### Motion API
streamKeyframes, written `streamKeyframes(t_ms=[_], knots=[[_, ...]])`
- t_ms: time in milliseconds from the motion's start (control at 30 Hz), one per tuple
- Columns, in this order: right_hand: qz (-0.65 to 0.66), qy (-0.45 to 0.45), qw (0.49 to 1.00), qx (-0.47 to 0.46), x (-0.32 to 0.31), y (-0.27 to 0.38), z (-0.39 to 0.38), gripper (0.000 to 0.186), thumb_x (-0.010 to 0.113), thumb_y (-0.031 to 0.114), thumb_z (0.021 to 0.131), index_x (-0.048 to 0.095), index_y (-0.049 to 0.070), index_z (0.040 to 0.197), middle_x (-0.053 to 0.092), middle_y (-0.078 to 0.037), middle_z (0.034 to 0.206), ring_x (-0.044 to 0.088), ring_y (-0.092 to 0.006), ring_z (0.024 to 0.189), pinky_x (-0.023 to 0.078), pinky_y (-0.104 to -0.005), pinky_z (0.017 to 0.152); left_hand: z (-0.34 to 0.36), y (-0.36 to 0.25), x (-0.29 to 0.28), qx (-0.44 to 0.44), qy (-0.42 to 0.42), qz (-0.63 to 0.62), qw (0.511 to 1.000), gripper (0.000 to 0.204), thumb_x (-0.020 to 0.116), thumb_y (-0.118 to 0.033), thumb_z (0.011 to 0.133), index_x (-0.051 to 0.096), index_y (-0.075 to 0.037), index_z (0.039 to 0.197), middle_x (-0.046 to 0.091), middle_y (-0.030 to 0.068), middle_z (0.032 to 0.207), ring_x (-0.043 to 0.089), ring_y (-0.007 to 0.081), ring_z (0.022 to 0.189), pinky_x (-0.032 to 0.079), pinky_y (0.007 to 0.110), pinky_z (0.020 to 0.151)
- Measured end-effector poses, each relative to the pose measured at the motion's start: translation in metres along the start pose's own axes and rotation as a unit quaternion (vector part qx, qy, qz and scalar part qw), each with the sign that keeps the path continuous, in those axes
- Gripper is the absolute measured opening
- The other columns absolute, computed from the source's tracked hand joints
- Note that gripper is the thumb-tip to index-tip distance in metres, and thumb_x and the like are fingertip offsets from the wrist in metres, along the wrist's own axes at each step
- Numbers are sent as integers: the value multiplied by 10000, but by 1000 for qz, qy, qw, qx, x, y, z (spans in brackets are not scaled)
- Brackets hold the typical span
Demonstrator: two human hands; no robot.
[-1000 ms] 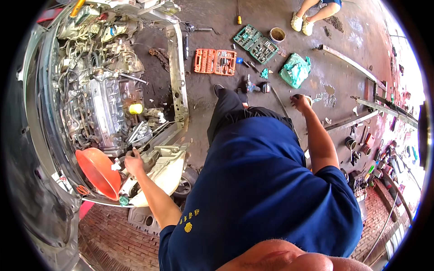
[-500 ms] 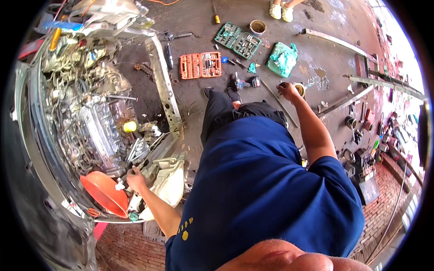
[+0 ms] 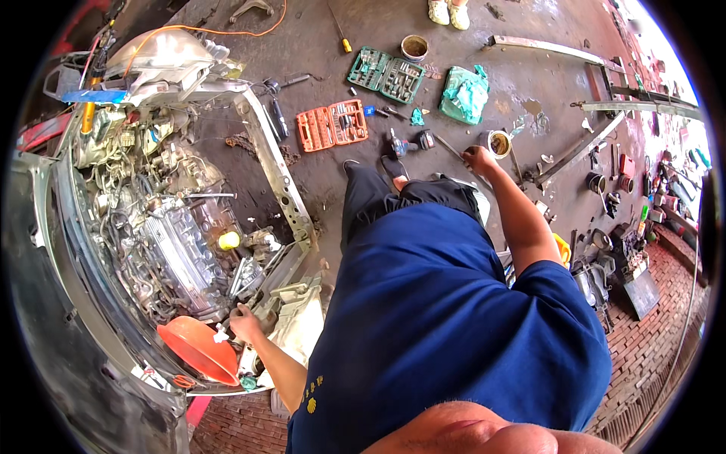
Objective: The person works on a car engine with the hood open, using a wrench to tighten or loosen bolts on the engine block. They place removed parts into a red basin and occasionally step back to retrieve tools from the floor.
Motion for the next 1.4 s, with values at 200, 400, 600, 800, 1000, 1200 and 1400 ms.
streamKeyframes(t_ms=[200,400,600,800,1000,1200,1400], knots=[[53,-21,998,8,-8,-25,4,367,703,339,983,728,-18,1068,754,-95,875,702,-168,728,574,-337,689,3,-7,5,6,12,-19,1000,479,626,-461,970,752,0,932,731,235,862,688,440,813,515,537,747],[15,-12,1000,12,-23,18,-15,382,689,351,987,723,-15,1090,757,-95,897,693,-180,776,552,-359,726,-3,-6,2,5,20,-1,1000,451,591,-469,970,758,-51,933,740,208,908,693,434,870,525,548,762],[34,-20,999,-9,-23,13,6,408,685,373,976,729,-19,1082,756,-120,875,718,-203,769,555,-372,742,4,-1,1,3,0,0,1000,430,609,-462,958,763,-62,914,745,182,875,703,415,860,534,535,767],[-4,13,999,-36,-21,27,14,407,647,378,1009,711,-4,1134,756,-91,903,690,-171,731,539,-336,643,1,-7,-6,-1,-20,-16,1000,388,642,-423,951,748,-59,868,741,160,837,701,400,811,525,532,726],[3,14,999,-41,-16,41,19,407,637,379,1018,704,-8,1123,752,-90,895,694,-174,735,549,-332,670,0,1,0,-17,-2,11,1000,439,614,-479,953,755,-67,898,747,185,863,709,418,838,538,539,743],[10,14,999,-31,-9,40,10,399,636,372,1016,707,-15,1083,756,-93,890,702,-182,735,554,-344,677,3,3,5,-23,15,21,999,454,612,-499,959,760,-73,905,739,203,855,708,428,842,541,552,748],[26,5,1000,-13,-8,37,0,361,669,318,1008,714,-37,1053,743,-87,859,700,-155,715,565,-319,663,5,6,6,-28,20,30,999,446,611,-491,959,772,-74,954,748,209,916,708,422,893,541,542,796]])
Point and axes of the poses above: each hand's wrist, its own z-axis towards the middle knuckle, its own x-axis out of the palm, y = z × x, the point moved 10 cm from there along z, towards the middle knuckle
